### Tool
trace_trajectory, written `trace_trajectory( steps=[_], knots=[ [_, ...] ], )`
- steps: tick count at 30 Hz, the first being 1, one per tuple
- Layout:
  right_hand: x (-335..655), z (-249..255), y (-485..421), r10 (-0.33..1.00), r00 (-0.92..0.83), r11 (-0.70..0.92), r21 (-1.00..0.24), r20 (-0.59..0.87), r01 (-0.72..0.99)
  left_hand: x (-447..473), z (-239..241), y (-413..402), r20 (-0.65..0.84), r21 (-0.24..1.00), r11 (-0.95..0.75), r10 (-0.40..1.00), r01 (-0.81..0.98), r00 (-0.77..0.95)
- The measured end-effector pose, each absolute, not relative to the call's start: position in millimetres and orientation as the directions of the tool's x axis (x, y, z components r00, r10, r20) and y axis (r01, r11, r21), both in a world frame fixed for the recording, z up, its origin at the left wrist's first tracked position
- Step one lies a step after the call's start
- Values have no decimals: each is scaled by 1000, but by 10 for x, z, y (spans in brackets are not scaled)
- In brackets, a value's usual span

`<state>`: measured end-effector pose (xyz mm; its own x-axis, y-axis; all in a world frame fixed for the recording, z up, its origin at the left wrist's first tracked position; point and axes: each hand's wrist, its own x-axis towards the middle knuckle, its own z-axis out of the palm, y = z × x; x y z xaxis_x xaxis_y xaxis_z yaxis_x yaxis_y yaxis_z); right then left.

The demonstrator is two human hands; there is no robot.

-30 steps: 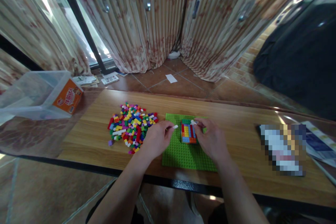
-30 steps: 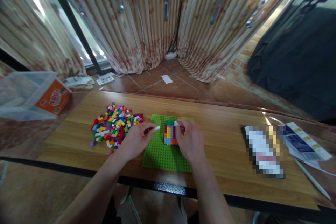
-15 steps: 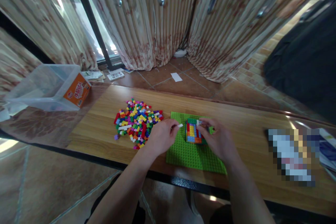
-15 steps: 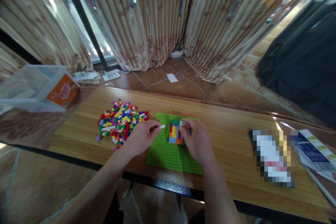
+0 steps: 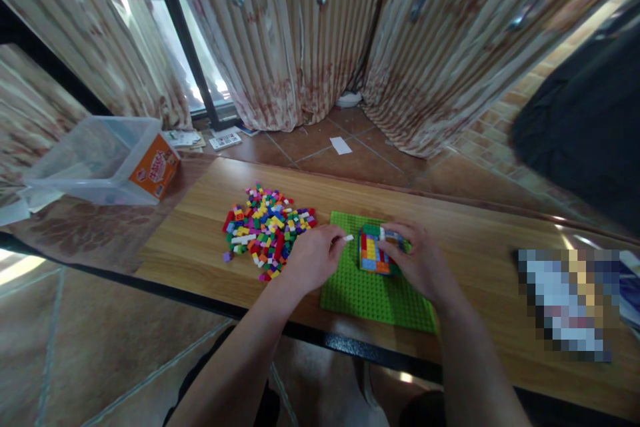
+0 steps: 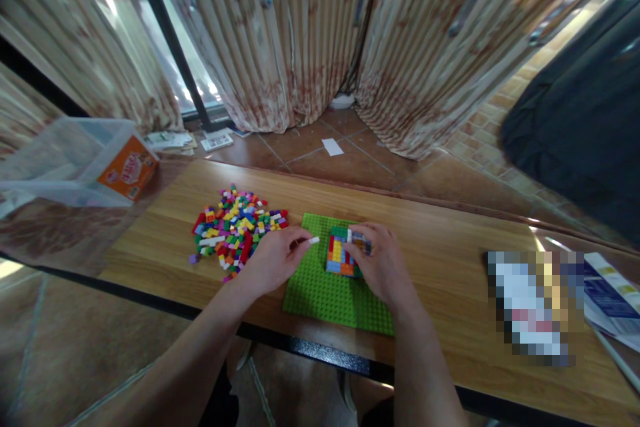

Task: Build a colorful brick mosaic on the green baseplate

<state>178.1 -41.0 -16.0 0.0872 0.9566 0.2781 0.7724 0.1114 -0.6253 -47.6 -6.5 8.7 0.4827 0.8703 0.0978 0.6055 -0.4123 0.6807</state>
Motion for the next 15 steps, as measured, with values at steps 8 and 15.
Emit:
trace_trajectory(
  steps=[8, 15],
  knots=[
    [1795, -117, -382, 979, 106, 50, -710, 174, 702, -472, 81, -79, 94, 682, -413, 868, 604, 487],
    [1816, -50, -308, 996, 60, 4, -736, 60, 677, -465, 110, -90, 80, 689, -412, 861, 597, 502]
  ],
)
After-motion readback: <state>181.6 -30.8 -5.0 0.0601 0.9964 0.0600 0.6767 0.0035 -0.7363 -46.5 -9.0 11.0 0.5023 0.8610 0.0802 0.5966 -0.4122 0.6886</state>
